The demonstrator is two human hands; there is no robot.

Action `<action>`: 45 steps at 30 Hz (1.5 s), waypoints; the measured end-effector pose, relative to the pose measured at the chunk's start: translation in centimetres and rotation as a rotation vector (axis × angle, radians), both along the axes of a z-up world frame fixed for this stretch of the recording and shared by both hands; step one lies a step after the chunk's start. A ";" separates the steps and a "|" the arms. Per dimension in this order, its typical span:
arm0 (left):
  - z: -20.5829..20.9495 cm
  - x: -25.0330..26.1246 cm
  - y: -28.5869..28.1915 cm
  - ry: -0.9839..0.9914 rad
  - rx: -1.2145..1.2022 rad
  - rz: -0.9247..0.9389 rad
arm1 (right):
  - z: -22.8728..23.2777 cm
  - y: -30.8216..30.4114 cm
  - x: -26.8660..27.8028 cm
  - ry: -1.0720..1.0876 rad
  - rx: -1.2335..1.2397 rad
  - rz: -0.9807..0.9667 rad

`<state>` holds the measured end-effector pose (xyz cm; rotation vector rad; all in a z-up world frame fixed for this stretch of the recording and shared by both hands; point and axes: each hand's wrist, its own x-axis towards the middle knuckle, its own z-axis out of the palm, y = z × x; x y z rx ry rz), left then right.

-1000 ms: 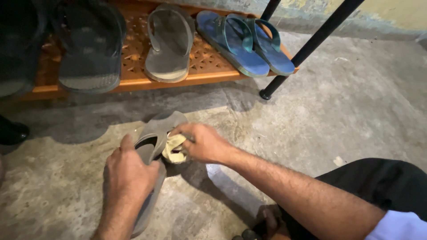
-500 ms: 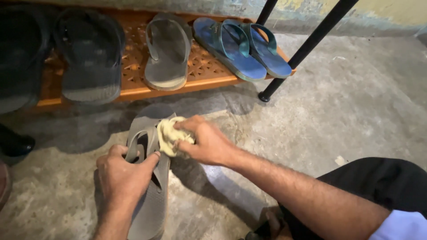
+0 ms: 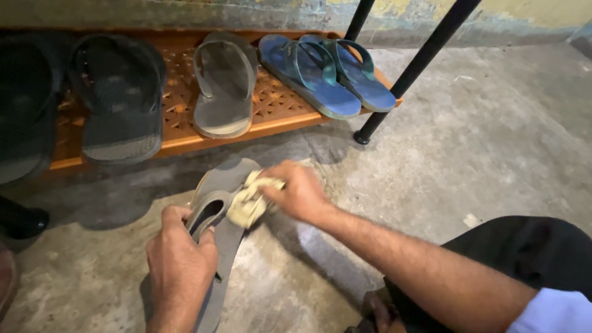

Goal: The person cleans a grey flip-flop using a cloth, wiping the sole and strap thoroughly. The flip-flop is held in one hand while the other hand scrubs with the cloth. The person rotates the flip-flop to clean different areas.

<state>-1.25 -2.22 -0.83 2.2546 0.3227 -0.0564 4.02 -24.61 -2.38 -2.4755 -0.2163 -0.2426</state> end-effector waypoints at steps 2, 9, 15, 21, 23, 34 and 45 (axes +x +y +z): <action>0.6 0.0 -0.2 0.002 0.013 -0.008 | -0.3 -1.6 0.6 -0.107 -0.002 -0.079; 0.5 0.0 -0.4 -0.021 0.070 0.057 | -1.3 0.3 -1.5 -0.207 -0.021 -0.026; -0.5 -0.2 0.2 0.055 0.086 -0.027 | -0.4 4.6 -5.4 -0.052 0.064 0.379; -1.6 0.4 0.4 -0.147 0.268 -0.133 | -0.2 4.3 -5.9 0.266 0.107 0.558; -2.1 0.4 0.6 -0.329 0.317 -0.154 | 0.2 3.4 -4.0 0.252 0.141 0.370; -1.8 -0.4 -0.4 -0.470 0.558 -0.298 | 2.7 2.5 -3.7 0.151 -0.112 0.362; -0.2 -1.3 -1.7 -0.587 0.619 -0.231 | 2.5 3.0 -4.1 0.179 -0.197 0.290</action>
